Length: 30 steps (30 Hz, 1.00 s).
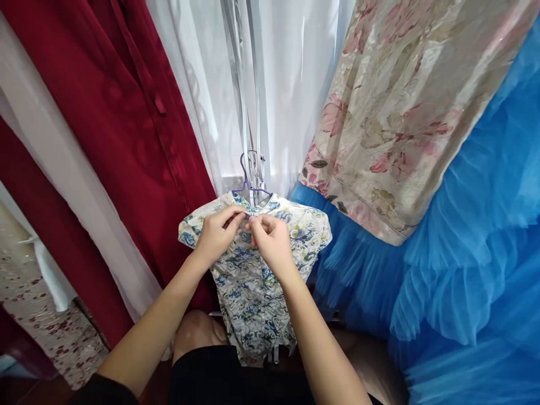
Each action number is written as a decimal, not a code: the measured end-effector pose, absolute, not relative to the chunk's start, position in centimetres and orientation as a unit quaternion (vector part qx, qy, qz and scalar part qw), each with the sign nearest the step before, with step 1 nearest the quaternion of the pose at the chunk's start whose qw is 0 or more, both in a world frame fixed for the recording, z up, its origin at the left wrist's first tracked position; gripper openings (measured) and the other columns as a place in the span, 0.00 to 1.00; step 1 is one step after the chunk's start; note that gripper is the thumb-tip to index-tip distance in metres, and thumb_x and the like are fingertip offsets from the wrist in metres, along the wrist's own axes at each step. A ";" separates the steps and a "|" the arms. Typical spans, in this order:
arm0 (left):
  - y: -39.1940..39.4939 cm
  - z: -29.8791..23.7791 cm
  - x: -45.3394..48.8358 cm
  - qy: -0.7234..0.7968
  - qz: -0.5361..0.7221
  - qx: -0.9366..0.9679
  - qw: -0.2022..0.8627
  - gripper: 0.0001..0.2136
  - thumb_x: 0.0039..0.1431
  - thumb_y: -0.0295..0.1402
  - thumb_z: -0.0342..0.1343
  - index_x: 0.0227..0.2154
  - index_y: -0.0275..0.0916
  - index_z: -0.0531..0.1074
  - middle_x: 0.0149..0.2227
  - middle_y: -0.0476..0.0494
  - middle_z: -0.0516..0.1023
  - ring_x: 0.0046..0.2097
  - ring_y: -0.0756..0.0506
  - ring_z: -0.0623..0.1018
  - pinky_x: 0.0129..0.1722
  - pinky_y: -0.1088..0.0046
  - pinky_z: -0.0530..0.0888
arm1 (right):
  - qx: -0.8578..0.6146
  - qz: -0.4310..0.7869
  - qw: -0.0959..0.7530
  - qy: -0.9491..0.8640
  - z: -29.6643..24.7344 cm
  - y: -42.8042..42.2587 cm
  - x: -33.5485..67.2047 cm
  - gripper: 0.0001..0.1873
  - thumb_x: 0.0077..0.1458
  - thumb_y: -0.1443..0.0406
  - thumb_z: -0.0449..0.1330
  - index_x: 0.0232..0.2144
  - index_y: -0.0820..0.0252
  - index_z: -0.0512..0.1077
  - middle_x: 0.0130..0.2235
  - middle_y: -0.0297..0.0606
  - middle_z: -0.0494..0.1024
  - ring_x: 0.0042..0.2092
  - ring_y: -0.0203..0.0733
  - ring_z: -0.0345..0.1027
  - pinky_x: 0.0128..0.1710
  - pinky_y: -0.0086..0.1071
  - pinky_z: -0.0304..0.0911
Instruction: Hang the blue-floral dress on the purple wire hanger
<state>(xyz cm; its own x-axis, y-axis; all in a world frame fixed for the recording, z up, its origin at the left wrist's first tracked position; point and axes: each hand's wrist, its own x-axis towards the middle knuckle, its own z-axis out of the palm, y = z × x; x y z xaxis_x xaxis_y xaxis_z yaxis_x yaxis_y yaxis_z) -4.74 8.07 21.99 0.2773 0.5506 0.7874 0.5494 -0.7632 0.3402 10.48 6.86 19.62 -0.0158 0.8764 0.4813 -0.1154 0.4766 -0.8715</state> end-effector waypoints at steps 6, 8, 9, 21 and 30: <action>9.0 23.2 -7.0 0.338 0.669 0.659 -0.065 0.10 0.69 0.36 0.53 0.37 0.37 0.75 0.33 0.47 0.76 0.37 0.48 0.75 0.42 0.72 0.71 | -0.386 0.402 0.593 -0.581 13.6 8.8 9.6 0.18 0.54 0.53 0.61 0.20 0.59 0.68 0.15 0.27 0.62 0.17 0.31 0.51 0.19 0.27 0.44; 10.5 23.5 -10.0 0.335 0.745 0.577 -0.029 0.09 0.69 0.36 0.54 0.37 0.36 0.74 0.32 0.48 0.74 0.35 0.50 0.74 0.39 0.75 0.71 | -0.395 0.421 0.573 -0.581 11.9 7.9 9.6 0.19 0.54 0.55 0.60 0.18 0.59 0.65 0.15 0.27 0.61 0.17 0.30 0.50 0.19 0.27 0.44; 11.6 23.4 -11.7 0.330 0.774 0.540 -0.006 0.08 0.68 0.35 0.55 0.36 0.35 0.74 0.32 0.49 0.74 0.35 0.51 0.74 0.39 0.76 0.71 | -0.395 0.432 0.566 -0.581 11.3 7.2 9.6 0.19 0.54 0.55 0.60 0.18 0.59 0.65 0.15 0.26 0.61 0.17 0.30 0.50 0.19 0.27 0.44; 11.5 5.7 -11.3 0.328 0.796 0.110 0.496 0.12 0.70 0.33 0.45 0.41 0.39 0.75 0.37 0.43 0.80 0.41 0.46 0.80 0.45 0.69 0.75 | -0.351 0.612 0.608 -0.364 7.0 4.1 10.1 0.16 0.50 0.55 0.62 0.21 0.60 0.70 0.13 0.24 0.58 0.17 0.29 0.44 0.19 0.26 0.42; 2.9 4.6 -3.3 0.266 0.723 0.302 0.562 0.13 0.60 0.45 0.62 0.37 0.40 0.73 0.41 0.42 0.78 0.48 0.42 0.78 0.49 0.63 0.73 | -0.486 0.412 0.749 -0.180 0.9 2.0 16.0 0.09 0.50 0.58 0.62 0.32 0.56 0.72 0.31 0.37 0.78 0.32 0.43 0.72 0.31 0.34 0.68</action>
